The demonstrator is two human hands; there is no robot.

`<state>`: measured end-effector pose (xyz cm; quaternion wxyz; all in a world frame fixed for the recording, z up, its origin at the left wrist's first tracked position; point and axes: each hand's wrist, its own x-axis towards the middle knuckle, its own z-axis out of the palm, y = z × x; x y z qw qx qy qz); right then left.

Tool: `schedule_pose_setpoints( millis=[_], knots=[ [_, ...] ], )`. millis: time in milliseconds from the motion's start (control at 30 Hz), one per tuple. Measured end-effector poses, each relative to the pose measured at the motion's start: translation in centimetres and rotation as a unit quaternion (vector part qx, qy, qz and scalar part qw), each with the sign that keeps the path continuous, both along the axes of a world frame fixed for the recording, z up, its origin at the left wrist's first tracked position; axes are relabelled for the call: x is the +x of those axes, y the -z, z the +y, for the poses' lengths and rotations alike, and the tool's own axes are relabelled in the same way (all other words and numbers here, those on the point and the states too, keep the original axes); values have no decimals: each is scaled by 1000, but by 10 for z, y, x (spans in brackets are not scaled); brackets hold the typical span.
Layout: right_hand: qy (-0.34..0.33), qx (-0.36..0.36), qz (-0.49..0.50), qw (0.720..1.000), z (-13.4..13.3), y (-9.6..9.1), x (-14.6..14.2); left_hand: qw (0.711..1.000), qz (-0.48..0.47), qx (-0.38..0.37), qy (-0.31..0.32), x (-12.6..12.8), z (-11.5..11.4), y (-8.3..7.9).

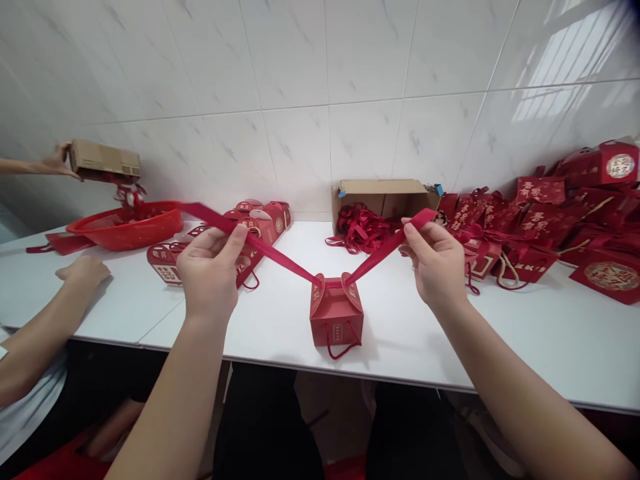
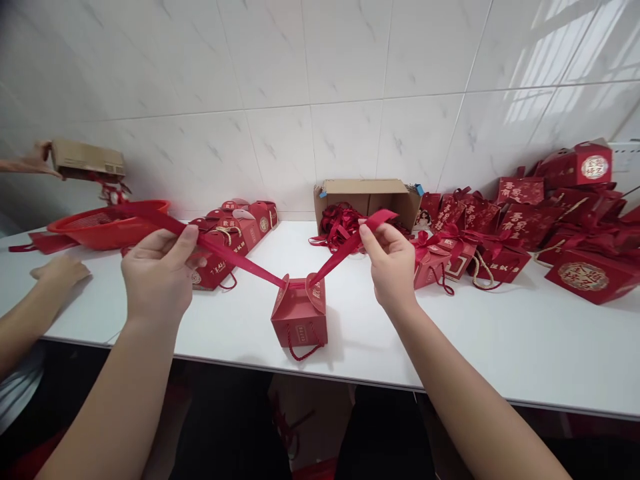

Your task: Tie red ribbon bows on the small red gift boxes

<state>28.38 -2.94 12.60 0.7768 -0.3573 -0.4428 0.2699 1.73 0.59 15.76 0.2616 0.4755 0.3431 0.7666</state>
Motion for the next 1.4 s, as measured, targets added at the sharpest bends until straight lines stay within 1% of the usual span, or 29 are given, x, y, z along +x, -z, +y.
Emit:
schedule_pose_setpoints(
  millis=[67, 200, 300, 400, 533, 633, 867, 1033, 1133, 1200, 1267, 1333, 1400],
  knots=[
    [-6, 25, -38, 999, 4, -12, -1, 999, 30, 11, 16, 8, 2, -12],
    [-33, 36, -91, 995, 12, -36, -6, 995, 88, 10, 52, 25, 3, -30],
    [-51, 42, -123, 990, 13, -50, -12, 993, 98, 5, 64, 33, 2, -40],
    [-66, 38, -139, 987, 13, -58, -16, 992, 105, 8, 66, 37, 1, -45],
    [-85, 28, -138, 986, 13, -60, -17, 992, 109, 10, 67, 38, -1, -48],
    [-101, 28, -118, 988, 15, -60, -16, 991, 107, 1, 83, 38, -1, -50],
    [-128, 30, -126, 983, 19, -63, -17, 983, 71, -30, 167, 43, -1, -54],
    [-162, 35, -108, 980, 21, -64, -18, 961, 74, -43, 263, 47, 1, -56],
    [-191, 2, -105, 976, 22, -67, -20, 945, 111, -31, 307, 50, -1, -57],
    [-203, -20, -126, 971, 22, -69, -24, 932, 159, -26, 324, 53, -4, -59],
    [-220, -21, -161, 962, 21, -69, -27, 921, 215, -36, 321, 56, -8, -60],
    [-263, -2, -192, 945, 19, -68, -31, 916, 256, -50, 306, 59, -12, -61],
    [-304, 21, -207, 929, 18, -64, -34, 913, 276, -61, 295, 60, -14, -61]
  ],
)
